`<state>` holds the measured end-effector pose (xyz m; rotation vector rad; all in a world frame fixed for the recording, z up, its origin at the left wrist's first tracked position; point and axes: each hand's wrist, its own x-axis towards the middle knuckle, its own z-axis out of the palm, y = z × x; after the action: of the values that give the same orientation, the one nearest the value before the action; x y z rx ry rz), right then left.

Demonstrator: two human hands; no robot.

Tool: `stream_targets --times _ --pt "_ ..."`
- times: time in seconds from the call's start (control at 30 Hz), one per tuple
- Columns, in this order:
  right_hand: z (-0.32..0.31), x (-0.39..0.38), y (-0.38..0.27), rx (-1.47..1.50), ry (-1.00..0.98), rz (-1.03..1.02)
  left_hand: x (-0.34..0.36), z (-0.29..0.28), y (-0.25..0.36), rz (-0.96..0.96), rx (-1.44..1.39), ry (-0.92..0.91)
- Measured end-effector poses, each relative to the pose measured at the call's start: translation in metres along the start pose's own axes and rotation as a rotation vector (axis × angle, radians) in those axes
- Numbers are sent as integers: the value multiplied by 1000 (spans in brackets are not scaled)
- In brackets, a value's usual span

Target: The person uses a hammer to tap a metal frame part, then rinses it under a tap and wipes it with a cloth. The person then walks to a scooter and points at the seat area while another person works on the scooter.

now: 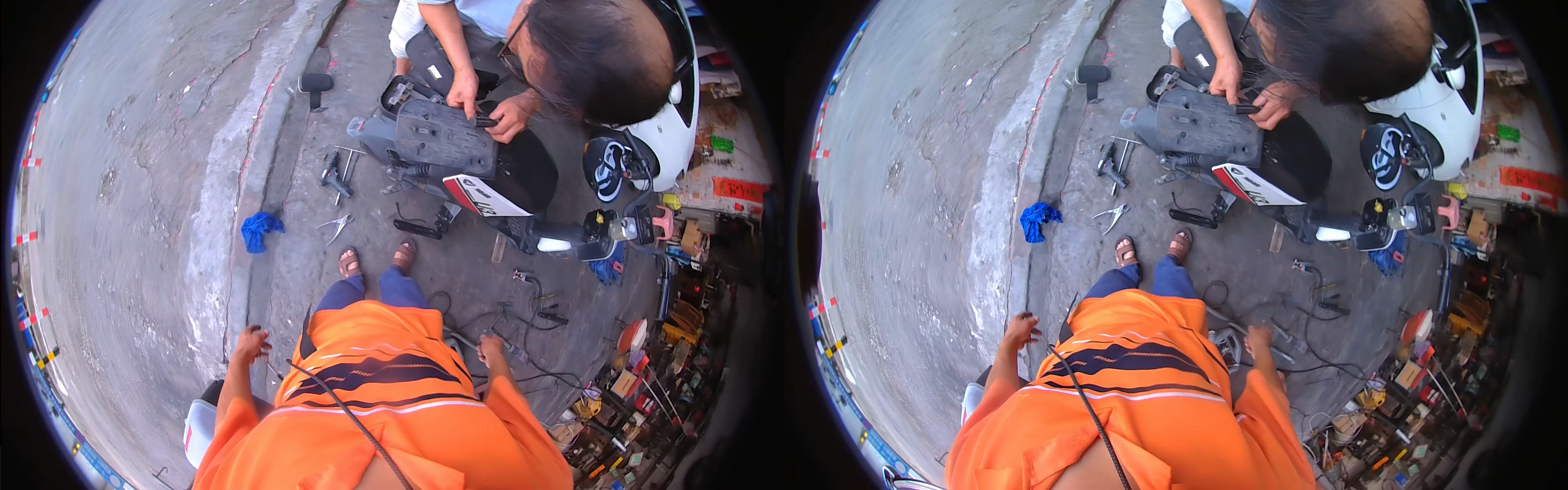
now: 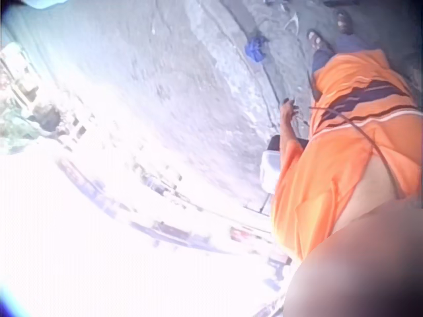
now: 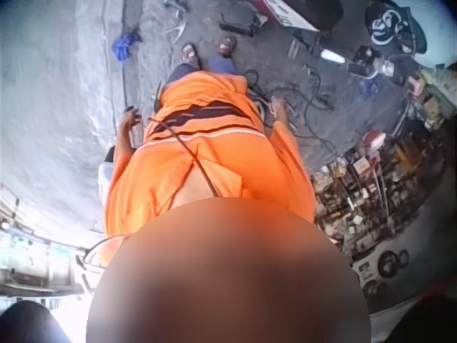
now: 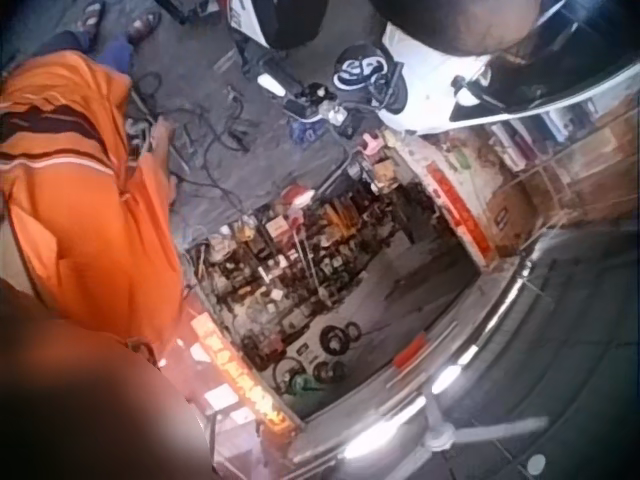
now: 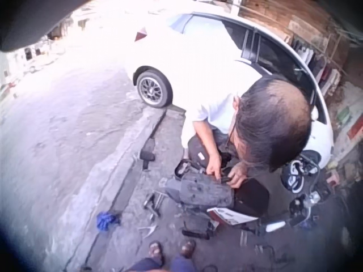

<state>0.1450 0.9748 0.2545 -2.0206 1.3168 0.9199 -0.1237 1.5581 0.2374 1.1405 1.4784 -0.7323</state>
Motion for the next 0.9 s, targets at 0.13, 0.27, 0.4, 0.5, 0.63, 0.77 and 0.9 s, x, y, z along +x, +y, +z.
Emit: stream_targets --times 0.13,0.27,0.4,0.5,0.63,0.77,0.9 --pt "-6 3 -4 -76 -21 -335 29 7 61 226 80 55" --pt "99 -63 -179 -389 -58 -1003 -2 38 142 370 137 50" --pt "143 -135 -314 -520 51 -1382 -43 65 166 620 202 -1" --pt "159 -156 -359 -646 50 -1380 -73 65 139 631 232 -22" --pt "174 -141 -376 -760 86 -1350 -71 48 51 403 112 102" --pt "178 -132 -381 -831 75 -1363 -53 30 -76 -46 -130 201" --pt "177 -135 -392 -851 74 -1364 -67 46 -132 -170 -182 197"
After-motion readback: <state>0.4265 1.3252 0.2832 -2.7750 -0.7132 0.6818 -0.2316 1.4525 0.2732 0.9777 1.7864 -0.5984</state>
